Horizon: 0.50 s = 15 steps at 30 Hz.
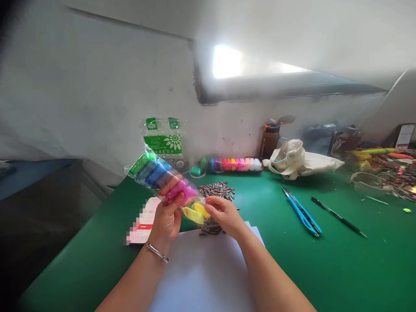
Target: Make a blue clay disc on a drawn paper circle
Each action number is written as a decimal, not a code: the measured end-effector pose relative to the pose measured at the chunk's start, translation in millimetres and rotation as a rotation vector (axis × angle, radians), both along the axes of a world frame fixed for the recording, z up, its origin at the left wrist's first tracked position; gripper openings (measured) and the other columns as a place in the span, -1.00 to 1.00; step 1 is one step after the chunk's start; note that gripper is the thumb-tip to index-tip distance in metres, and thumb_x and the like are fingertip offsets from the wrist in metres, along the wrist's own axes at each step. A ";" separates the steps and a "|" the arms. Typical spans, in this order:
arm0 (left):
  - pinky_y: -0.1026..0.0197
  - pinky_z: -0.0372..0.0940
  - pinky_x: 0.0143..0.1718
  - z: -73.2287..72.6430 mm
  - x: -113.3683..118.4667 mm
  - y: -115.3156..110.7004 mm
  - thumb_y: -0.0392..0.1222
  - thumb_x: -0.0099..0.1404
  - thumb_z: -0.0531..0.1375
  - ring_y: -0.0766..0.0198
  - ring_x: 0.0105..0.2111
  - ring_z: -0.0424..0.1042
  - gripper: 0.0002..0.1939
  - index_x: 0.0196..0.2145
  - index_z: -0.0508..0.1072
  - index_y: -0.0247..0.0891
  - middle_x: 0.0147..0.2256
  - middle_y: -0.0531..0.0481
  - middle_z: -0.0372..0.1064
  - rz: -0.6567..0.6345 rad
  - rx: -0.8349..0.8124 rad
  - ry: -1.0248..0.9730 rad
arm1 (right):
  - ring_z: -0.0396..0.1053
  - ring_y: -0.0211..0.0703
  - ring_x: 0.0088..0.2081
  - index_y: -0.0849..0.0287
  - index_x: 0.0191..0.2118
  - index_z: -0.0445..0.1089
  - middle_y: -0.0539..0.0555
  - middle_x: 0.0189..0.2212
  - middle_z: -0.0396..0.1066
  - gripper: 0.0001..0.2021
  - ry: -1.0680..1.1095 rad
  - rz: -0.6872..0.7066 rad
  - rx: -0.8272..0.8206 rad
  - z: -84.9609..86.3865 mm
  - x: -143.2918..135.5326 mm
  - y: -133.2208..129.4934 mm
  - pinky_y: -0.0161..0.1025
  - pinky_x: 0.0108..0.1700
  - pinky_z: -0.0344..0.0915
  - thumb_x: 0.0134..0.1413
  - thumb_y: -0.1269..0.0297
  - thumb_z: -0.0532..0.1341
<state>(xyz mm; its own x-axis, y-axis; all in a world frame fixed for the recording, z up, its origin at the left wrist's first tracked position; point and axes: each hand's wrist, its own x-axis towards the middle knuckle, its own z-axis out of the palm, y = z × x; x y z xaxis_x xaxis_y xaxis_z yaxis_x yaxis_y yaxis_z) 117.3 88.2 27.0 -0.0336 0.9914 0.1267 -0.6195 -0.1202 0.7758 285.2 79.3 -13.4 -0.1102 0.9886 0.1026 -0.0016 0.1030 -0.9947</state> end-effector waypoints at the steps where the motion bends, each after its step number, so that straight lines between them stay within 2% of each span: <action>1: 0.08 0.27 -0.01 2.1 -0.3 -1.4 -0.27 0.03 0.38 0.10 -0.07 0.40 -0.53 -0.06 0.46 -0.23 -0.11 -0.04 0.46 -0.033 0.018 -0.011 | 0.34 -0.11 -0.27 0.17 -0.22 0.46 0.09 -0.30 0.43 -0.65 0.008 -0.020 0.011 -0.1 -2.5 0.0 -0.20 -0.24 0.28 -0.07 0.02 0.27; 4: 0.03 0.25 0.02 9.0 -5.0 -3.1 -0.07 0.07 0.36 0.01 0.03 0.32 -0.45 0.02 0.40 -0.20 -0.01 -0.11 0.39 -0.151 0.059 -0.078 | 0.33 -0.15 -0.31 0.20 -0.32 0.48 0.08 -0.36 0.43 -0.69 0.038 -0.068 0.058 -0.5 -4.8 0.7 -0.22 -0.26 0.28 -0.07 0.03 0.26; 6: 0.00 0.28 -0.01 10.8 -8.8 -1.5 0.02 0.09 0.32 -0.04 0.04 0.31 -0.47 -0.01 0.42 -0.23 0.01 -0.16 0.37 -0.158 0.031 -0.104 | 0.33 -0.15 -0.32 0.20 -0.34 0.49 0.07 -0.38 0.44 -0.69 0.047 -0.075 0.055 -0.8 -3.9 0.9 -0.22 -0.26 0.28 -0.08 0.03 0.27; 10: 0.03 0.34 -0.09 6.3 -13.9 5.2 -0.07 0.16 0.29 -0.01 0.01 0.34 -0.67 -0.14 0.49 -0.26 0.04 -0.14 0.35 -0.032 -0.026 -0.073 | 0.35 -0.13 -0.31 0.19 -0.29 0.49 0.08 -0.36 0.46 -0.68 0.058 -0.099 -0.002 -3.8 -0.6 2.4 -0.22 -0.27 0.28 -0.09 0.04 0.28; 13: 0.04 0.36 -0.11 3.9 -15.6 7.8 -0.12 0.15 0.30 0.01 -0.03 0.38 -0.72 -0.19 0.51 -0.28 0.02 -0.15 0.37 0.011 -0.015 -0.080 | 0.36 -0.11 -0.28 0.18 -0.18 0.45 0.08 -0.31 0.47 -0.60 0.007 -0.235 -0.019 -6.2 3.3 5.5 -0.22 -0.25 0.28 -0.10 0.02 0.29; 15: 0.03 0.38 -0.14 4.6 -15.8 7.7 -0.13 0.13 0.32 0.01 -0.06 0.41 -0.73 -0.21 0.52 -0.30 -0.01 -0.15 0.40 0.040 -0.010 -0.091 | 0.36 -0.15 -0.37 0.18 -0.17 0.44 0.05 -0.39 0.46 -0.57 -0.064 -0.295 -0.065 -5.4 6.4 6.7 -0.25 -0.33 0.26 -0.08 -0.05 0.25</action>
